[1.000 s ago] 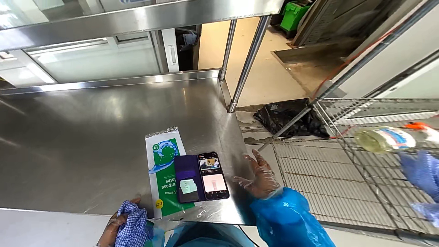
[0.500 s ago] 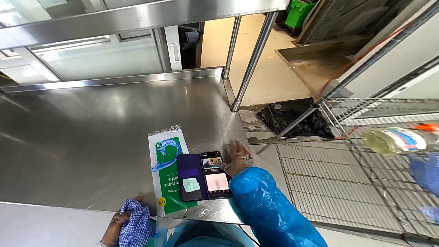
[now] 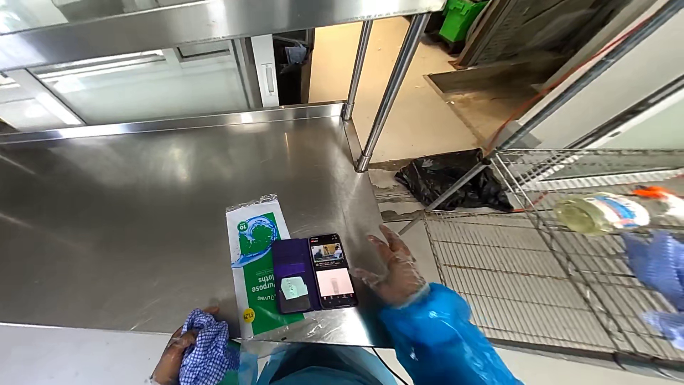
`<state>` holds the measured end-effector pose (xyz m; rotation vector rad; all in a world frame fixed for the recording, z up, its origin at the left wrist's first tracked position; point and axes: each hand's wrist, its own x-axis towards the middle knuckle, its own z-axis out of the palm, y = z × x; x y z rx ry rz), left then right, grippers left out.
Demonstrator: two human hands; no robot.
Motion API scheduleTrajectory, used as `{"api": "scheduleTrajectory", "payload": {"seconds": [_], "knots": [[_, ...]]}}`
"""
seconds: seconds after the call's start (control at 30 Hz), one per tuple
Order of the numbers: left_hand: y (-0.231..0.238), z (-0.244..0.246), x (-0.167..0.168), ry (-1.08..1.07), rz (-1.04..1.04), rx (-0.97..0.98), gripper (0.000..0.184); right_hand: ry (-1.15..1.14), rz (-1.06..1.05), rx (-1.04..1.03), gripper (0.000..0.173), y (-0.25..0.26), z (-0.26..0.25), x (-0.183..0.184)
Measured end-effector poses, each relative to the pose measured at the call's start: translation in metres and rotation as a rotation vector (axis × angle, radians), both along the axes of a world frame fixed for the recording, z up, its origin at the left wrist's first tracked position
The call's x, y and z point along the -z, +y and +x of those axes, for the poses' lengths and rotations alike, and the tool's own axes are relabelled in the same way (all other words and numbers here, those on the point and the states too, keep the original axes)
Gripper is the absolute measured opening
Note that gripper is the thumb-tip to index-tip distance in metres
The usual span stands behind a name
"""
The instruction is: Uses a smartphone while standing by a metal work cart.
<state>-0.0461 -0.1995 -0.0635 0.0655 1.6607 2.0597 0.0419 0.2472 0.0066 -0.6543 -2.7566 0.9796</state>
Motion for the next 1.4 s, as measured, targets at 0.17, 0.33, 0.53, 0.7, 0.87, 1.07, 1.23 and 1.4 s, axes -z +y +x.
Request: {"api": "scheduleTrajectory", "payload": {"seconds": [0.17, 0.33, 0.53, 0.7, 0.87, 1.07, 1.23, 1.4], "knots": [[0.003, 0.004, -0.001, -0.006, -0.03, -0.028, 0.041, 0.082, 0.07, 0.022, 0.071, -0.012, -0.036, 0.025], [0.004, 0.002, 0.003, -0.01, -0.01, -0.03, 0.042, -0.207, 0.074, 0.046, 0.094, -0.009, -0.062, 0.019], [0.009, 0.004, -0.006, 0.017, -0.037, -0.042, 0.038, -0.353, 0.067, -0.011, 0.115, -0.006, -0.048, 0.011], [0.007, 0.002, -0.003, -0.002, -0.009, -0.043, 0.037, -0.262, -0.007, -0.049, 0.112, 0.017, 0.001, -0.012], [0.002, -0.002, 0.001, -0.006, -0.005, -0.032, 0.036, -0.239, 0.035, 0.114, 0.097, 0.024, 0.001, -0.017], [0.004, 0.001, 0.001, 0.002, 0.029, -0.039, 0.031, 0.052, 0.091, 0.08, 0.061, 0.016, -0.004, 0.012], [0.006, 0.002, -0.001, -0.009, -0.003, -0.064, 0.034, 0.188, 0.152, -0.046, 0.038, -0.003, -0.019, 0.025], [0.005, 0.002, 0.004, -0.022, 0.002, -0.078, 0.035, 0.205, 0.142, -0.015, 0.039, 0.008, -0.019, 0.039]]}}
